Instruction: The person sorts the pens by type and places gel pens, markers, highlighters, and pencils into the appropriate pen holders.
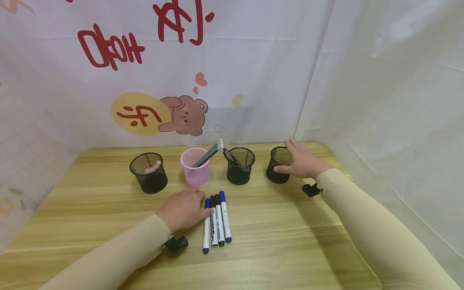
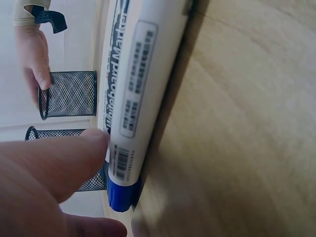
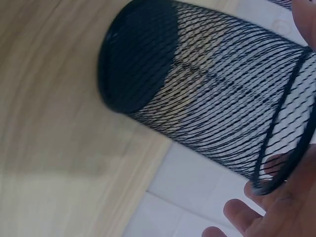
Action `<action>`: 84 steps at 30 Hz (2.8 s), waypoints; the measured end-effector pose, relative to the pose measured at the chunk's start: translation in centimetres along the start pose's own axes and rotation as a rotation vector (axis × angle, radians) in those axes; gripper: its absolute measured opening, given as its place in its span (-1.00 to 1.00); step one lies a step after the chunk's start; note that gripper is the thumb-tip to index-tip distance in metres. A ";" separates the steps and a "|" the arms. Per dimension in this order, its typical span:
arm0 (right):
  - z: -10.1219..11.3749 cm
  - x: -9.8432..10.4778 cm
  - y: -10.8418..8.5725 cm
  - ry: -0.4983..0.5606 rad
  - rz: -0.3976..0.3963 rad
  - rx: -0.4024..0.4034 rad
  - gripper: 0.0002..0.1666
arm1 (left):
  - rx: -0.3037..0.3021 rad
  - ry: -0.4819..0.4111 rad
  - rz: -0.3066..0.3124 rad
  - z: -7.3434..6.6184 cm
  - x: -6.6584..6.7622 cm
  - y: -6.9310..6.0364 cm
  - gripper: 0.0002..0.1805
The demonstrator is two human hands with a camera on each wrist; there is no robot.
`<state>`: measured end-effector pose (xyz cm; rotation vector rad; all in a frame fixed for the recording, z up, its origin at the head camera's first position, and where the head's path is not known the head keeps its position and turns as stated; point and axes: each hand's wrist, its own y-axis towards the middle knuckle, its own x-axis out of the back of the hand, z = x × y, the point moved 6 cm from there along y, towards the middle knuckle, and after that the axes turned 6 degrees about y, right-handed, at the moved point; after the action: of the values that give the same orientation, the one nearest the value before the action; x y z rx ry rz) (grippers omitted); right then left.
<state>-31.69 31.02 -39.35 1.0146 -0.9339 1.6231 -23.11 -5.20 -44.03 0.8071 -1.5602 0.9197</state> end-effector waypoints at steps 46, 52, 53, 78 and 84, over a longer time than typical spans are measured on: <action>-0.5 -1.2 0.4 0.037 0.043 -0.037 0.47 | 0.001 -0.060 0.052 -0.9 0.0 0.0 -0.39; -0.5 -1.4 0.5 -0.024 0.061 -0.037 0.48 | 0.013 -0.064 0.073 -1.0 0.0 -0.1 -0.37; -0.5 -1.4 0.6 -0.033 0.062 -0.035 0.48 | 0.016 -0.066 0.075 -1.1 0.0 -0.1 -0.38; -0.8 -1.6 0.9 -0.022 0.065 -0.073 0.49 | 0.042 -0.094 0.081 -1.1 -0.5 0.6 -0.47; -1.0 -1.7 1.0 -0.024 0.063 -0.073 0.50 | 0.063 -0.125 0.080 -0.9 -0.6 0.7 -0.52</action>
<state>-32.56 31.19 -41.39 0.9650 -1.0430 1.6193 -23.21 -4.10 -44.60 0.8663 -1.6895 0.9965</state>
